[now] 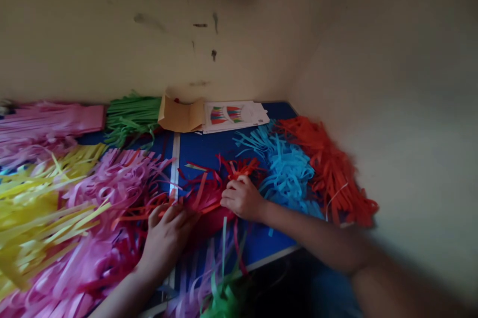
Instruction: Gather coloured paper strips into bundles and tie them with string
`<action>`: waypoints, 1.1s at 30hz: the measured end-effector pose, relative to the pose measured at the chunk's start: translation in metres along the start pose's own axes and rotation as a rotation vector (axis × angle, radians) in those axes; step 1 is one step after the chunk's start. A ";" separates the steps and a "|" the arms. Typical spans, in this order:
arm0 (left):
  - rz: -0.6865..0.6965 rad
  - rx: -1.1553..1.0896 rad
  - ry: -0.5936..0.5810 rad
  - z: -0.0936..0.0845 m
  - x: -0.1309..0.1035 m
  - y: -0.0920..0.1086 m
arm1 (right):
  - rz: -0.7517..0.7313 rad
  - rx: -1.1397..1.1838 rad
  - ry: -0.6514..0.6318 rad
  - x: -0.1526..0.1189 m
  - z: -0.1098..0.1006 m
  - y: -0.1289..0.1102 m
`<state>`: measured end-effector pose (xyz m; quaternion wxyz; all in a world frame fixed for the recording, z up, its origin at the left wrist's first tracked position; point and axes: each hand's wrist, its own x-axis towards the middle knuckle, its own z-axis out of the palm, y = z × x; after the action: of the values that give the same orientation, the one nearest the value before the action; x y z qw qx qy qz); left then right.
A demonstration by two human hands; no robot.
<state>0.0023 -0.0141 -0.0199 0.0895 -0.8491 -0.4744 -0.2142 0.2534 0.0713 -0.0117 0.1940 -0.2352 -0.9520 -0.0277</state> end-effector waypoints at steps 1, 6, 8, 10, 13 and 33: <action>-0.023 -0.048 -0.006 0.001 -0.003 -0.002 | 0.015 0.053 0.003 -0.002 0.001 0.004; -0.212 -0.227 -0.049 0.004 0.000 -0.011 | 0.257 0.308 -0.102 -0.002 0.001 0.018; -0.263 -0.297 -0.081 0.003 0.004 -0.011 | 0.323 0.369 -0.137 0.001 0.000 0.019; -0.304 -0.321 -0.106 0.001 0.009 -0.009 | 0.347 0.398 -0.165 0.005 -0.002 0.018; -0.380 -0.201 -0.176 -0.005 0.018 -0.001 | 0.413 0.356 -0.255 0.013 -0.009 0.013; 0.030 0.087 0.014 0.000 0.044 0.010 | -0.169 -0.154 -0.096 0.032 -0.016 0.002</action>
<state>0.0309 0.0148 0.0002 0.1330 -0.8499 -0.4699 -0.1980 0.2339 0.0846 0.0156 0.1265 -0.1695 -0.9717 -0.1056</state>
